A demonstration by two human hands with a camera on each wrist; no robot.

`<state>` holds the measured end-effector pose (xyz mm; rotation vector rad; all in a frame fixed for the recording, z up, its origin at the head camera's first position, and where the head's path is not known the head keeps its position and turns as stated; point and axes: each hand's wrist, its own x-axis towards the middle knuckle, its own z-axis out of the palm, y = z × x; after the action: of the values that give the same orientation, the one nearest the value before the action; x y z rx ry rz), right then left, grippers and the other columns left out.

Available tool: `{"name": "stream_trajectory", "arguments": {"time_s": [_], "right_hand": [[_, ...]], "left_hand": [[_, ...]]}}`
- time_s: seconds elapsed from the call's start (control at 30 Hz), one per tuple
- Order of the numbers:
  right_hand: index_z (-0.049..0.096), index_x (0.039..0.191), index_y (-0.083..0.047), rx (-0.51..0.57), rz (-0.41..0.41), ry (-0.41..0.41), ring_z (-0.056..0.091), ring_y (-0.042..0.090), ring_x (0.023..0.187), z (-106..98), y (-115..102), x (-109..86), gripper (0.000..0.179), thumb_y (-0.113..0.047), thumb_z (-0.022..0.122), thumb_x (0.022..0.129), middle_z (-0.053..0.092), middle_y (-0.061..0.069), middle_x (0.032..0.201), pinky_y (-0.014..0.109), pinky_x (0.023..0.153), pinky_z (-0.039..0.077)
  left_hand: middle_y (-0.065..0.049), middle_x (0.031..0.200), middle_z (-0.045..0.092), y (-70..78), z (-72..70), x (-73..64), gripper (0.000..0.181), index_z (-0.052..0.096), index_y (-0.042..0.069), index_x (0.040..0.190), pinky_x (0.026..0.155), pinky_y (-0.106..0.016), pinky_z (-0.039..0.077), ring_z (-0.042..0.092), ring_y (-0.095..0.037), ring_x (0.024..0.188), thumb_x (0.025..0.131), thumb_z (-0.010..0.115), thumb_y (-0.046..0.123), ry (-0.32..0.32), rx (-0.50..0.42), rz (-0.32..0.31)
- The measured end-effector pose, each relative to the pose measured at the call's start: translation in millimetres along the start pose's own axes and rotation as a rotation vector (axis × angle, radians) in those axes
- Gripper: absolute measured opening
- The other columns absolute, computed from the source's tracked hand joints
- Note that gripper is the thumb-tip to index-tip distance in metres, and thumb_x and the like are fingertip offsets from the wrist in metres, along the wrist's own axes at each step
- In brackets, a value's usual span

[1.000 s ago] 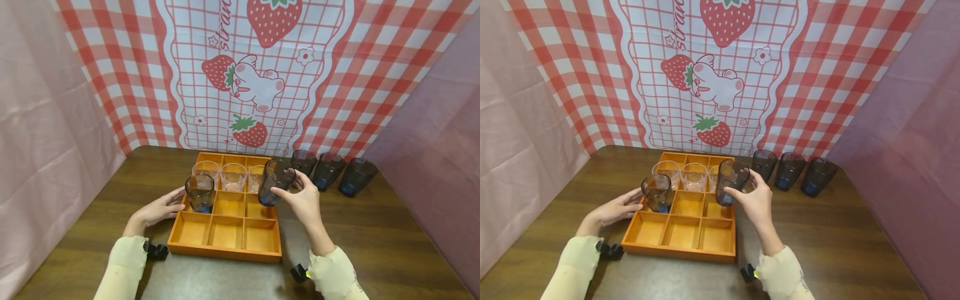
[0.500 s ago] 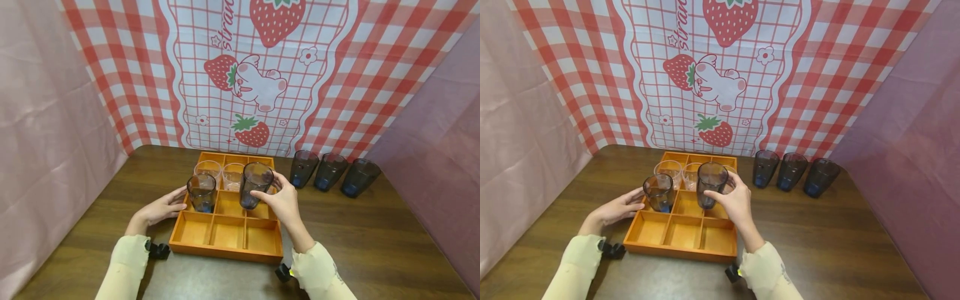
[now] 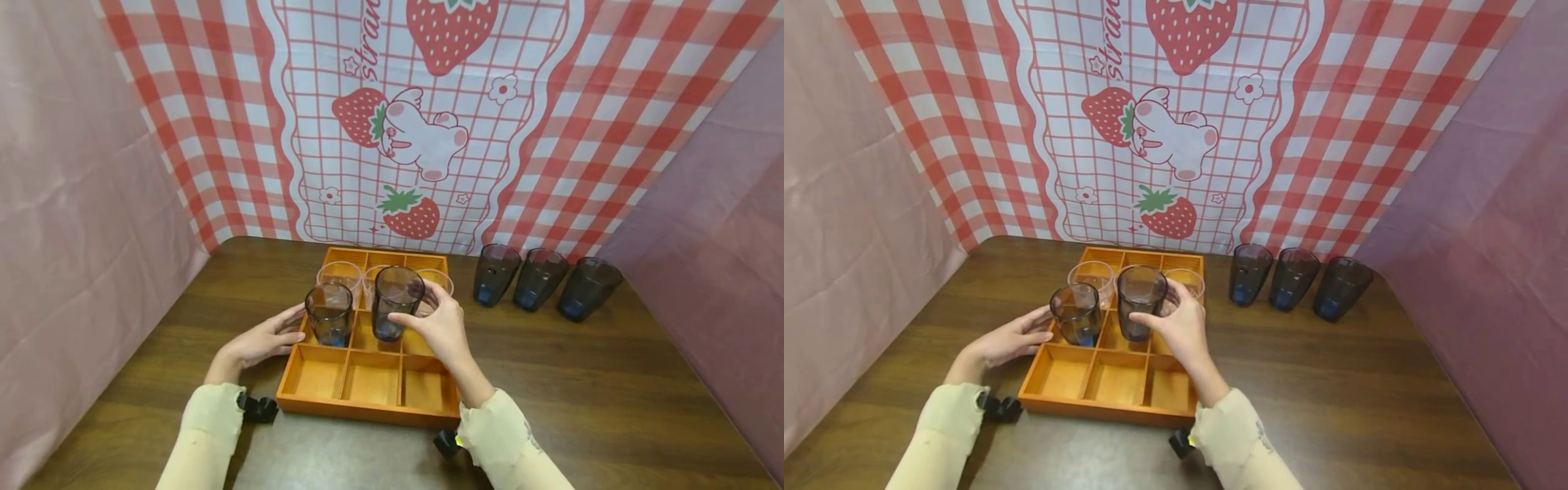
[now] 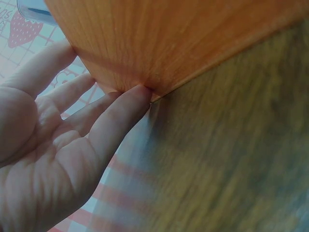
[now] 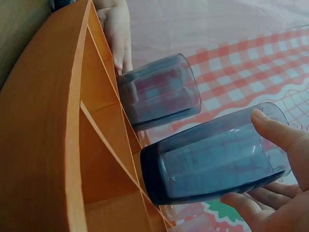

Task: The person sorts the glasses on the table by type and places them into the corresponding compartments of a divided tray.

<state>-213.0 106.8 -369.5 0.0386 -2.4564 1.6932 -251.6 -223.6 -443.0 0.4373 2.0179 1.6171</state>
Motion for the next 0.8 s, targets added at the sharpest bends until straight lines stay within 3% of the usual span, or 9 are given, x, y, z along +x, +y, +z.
{"name": "stream_trajectory", "arguments": {"time_s": [0.27, 0.8], "right_hand": [[0.056, 0.133, -0.011, -0.026, 0.016, -0.02, 0.059, 0.026, 0.122, 6.7, 4.1, -2.9, 0.077, -0.023, 0.09, 0.065, 0.063, 0.012, 0.132, 0.041, 0.095, 0.054], [0.055, 0.135, -0.007, -0.108, 0.03, -0.044, 0.059, 0.031, 0.12, 17.8, 11.5, -3.5, 0.079, -0.026, 0.09, 0.066, 0.064, 0.014, 0.129, 0.047, 0.099, 0.05]], "left_hand": [[-0.025, 0.161, 0.001, 0.3, -0.1, 0.7, 0.078, 0.002, 0.008, 0.157, 0.112, -0.055, 0.035, 0.013, -0.046, 0.146, 0.1, 0.054, 0.022, -0.001, 0.003, 0.001], [-0.026, 0.161, 0.001, 0.3, -0.6, 1.4, 0.078, 0.002, 0.007, 0.157, 0.112, -0.057, 0.034, 0.012, -0.046, 0.147, 0.1, 0.054, 0.023, -0.009, 0.015, -0.002]]}}
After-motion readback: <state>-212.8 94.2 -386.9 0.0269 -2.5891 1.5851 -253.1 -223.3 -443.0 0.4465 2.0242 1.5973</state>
